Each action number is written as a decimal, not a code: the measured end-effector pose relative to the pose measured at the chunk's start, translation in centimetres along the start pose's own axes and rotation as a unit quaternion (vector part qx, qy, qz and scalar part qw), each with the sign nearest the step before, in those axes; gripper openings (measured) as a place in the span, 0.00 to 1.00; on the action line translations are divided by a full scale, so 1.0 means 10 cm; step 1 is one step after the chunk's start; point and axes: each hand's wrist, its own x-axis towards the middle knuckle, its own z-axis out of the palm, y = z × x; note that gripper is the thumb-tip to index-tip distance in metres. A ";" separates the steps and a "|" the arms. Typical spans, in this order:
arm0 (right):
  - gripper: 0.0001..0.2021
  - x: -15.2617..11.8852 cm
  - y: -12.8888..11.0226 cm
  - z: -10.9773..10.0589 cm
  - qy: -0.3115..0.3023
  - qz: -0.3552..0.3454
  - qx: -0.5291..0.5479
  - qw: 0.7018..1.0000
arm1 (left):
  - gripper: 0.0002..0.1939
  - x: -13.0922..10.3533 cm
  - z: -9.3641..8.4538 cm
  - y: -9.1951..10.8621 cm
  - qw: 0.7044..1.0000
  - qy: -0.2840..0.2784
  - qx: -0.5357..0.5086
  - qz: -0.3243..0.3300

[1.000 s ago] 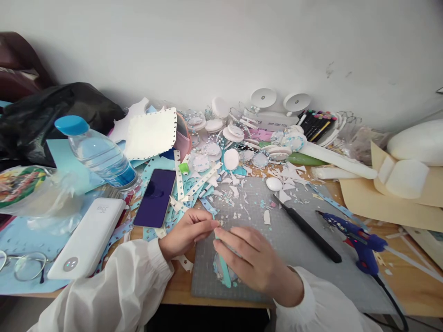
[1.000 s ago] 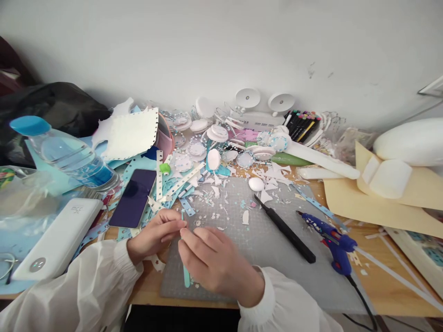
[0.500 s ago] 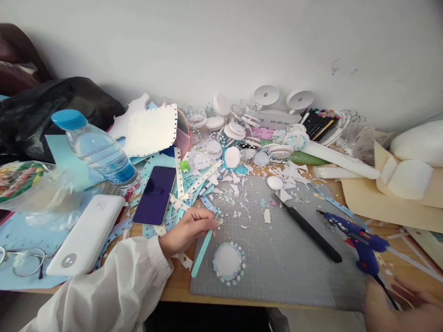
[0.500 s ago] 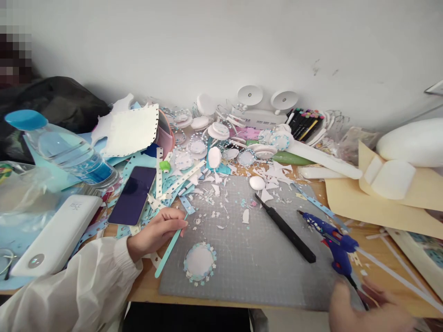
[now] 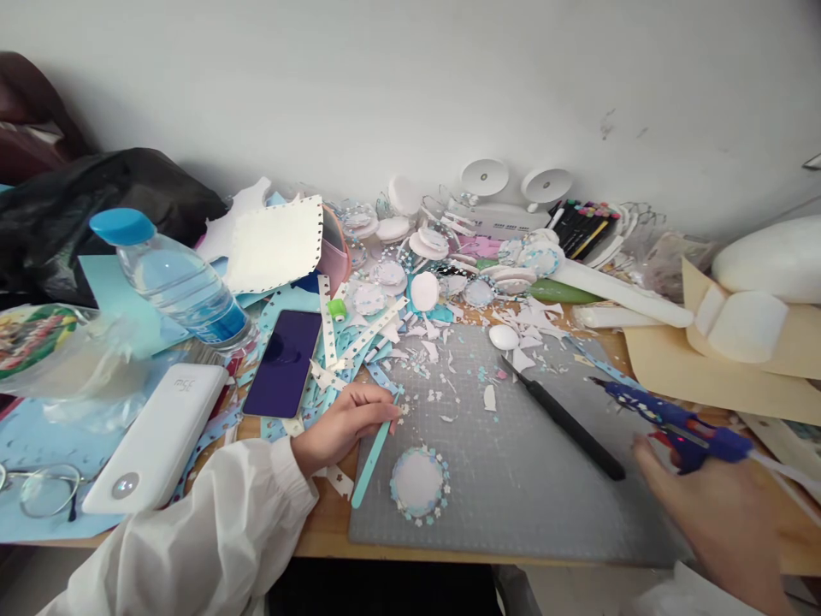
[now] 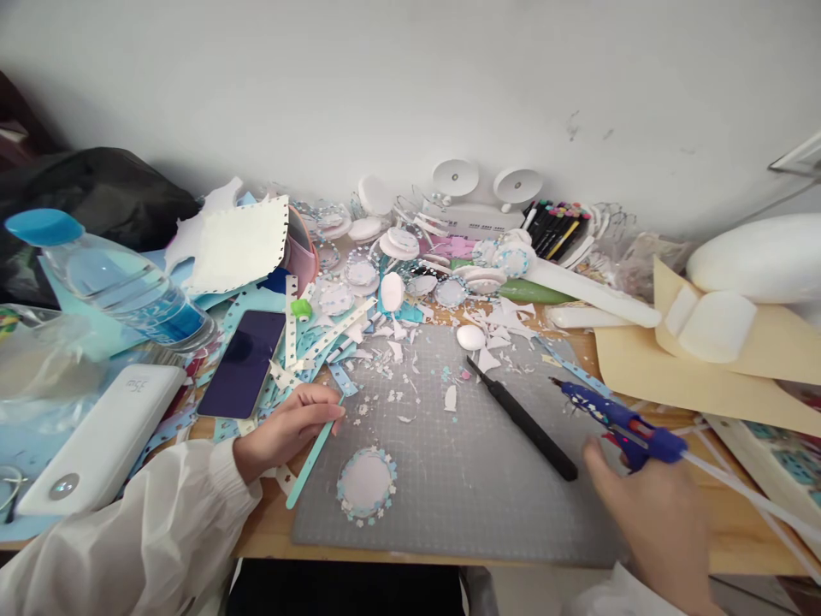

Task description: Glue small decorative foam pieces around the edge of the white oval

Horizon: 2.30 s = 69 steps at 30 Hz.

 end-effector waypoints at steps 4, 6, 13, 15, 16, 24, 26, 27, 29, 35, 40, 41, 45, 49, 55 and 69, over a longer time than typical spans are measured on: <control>0.31 0.15 -0.39 -0.22 0.044 0.120 -0.011 0.992 | 0.16 0.01 0.00 0.01 1.000 -0.004 0.012 0.003; 0.28 0.19 -0.71 -0.29 0.086 0.135 0.041 0.986 | 0.16 0.00 0.00 0.02 1.000 -0.005 0.012 0.004; 0.16 -0.05 -1.73 -0.13 -0.019 -0.112 0.312 0.943 | 0.16 0.01 0.01 0.04 1.000 -0.004 -0.006 -0.005; 0.15 -0.15 -1.85 -0.01 -0.073 -0.141 0.353 0.922 | 0.16 0.01 0.01 0.04 1.000 -0.004 -0.008 -0.008; 0.15 -0.20 -1.88 0.05 -0.093 -0.148 0.365 0.915 | 0.15 0.01 0.01 0.04 1.000 -0.005 -0.008 -0.008; 0.15 -0.32 -1.81 0.23 -0.158 -0.183 0.366 0.899 | 0.16 0.01 -0.01 0.04 0.999 -0.033 0.022 -0.021; 0.15 -0.32 -1.80 0.22 -0.162 -0.189 0.365 0.897 | 0.17 0.02 -0.02 0.04 0.999 -0.040 0.033 -0.017; 0.15 -0.32 -1.80 0.22 -0.164 -0.193 0.365 0.896 | 0.17 0.02 -0.01 0.04 0.998 -0.041 0.038 -0.014; 0.15 -0.33 -1.80 0.21 -0.165 -0.200 0.368 0.893 | 0.17 0.02 -0.01 0.05 0.998 -0.042 0.046 -0.010; 0.13 -0.35 -1.81 0.21 -0.166 -0.226 0.365 0.888 | 0.18 0.02 0.02 0.09 0.997 -0.044 0.058 -0.014; 0.14 -0.36 -1.82 0.21 -0.166 -0.234 0.361 0.887 | 0.18 0.02 0.02 0.10 0.997 -0.045 0.065 -0.018; 0.14 -0.36 -1.82 0.22 -0.167 -0.238 0.363 0.885 | 0.18 0.02 0.01 0.09 0.997 -0.047 0.065 -0.018; 0.13 -0.37 -1.81 0.24 -0.169 -0.241 0.360 0.885 | 0.18 0.02 0.01 0.09 0.996 -0.054 0.067 -0.010; 0.14 -0.37 -1.80 0.26 -0.169 -0.237 0.353 0.889 | 0.17 0.01 0.00 0.09 0.996 -0.055 0.073 -0.010; 0.12 -0.37 -1.80 0.26 -0.166 -0.236 0.339 0.895 | 0.17 0.02 0.01 0.10 0.995 -0.053 0.085 -0.014; 0.13 -0.38 -1.79 0.28 -0.168 -0.247 0.347 0.889 | 0.18 0.01 0.01 0.10 0.994 -0.055 0.088 -0.026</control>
